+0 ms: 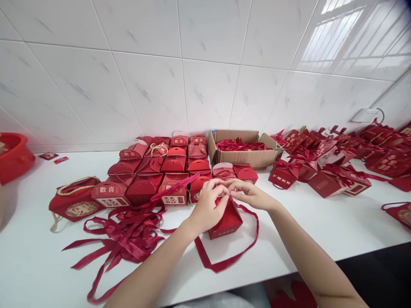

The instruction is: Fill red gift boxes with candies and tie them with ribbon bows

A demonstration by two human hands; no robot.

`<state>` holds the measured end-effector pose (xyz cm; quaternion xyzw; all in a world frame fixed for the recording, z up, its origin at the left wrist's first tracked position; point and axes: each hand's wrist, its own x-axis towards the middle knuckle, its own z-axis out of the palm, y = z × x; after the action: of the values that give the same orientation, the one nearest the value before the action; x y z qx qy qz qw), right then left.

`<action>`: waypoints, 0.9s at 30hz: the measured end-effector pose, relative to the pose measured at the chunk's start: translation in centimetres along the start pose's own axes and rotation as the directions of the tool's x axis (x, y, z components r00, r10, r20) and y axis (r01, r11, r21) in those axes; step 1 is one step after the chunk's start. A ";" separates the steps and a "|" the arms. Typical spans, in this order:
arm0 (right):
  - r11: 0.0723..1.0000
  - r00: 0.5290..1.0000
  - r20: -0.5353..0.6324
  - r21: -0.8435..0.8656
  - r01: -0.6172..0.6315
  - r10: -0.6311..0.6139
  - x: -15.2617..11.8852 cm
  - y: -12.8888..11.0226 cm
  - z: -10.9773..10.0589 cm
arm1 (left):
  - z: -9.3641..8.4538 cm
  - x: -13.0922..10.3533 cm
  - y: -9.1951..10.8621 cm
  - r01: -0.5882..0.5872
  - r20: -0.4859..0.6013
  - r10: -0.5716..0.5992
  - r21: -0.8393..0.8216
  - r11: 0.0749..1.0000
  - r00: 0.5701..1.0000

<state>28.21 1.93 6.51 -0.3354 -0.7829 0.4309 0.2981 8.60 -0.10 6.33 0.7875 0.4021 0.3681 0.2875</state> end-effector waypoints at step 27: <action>0.963 0.975 -0.107 -0.166 -0.212 0.197 0.0 -2.0 5.3 | 0.2 -6.8 -1.4 0.327 -0.138 -0.407 -0.394 0.859 0.903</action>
<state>23.65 -1.39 5.82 -0.4586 -0.7650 0.3729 0.2559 5.44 -5.18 2.81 0.5845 0.4994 0.4573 0.4470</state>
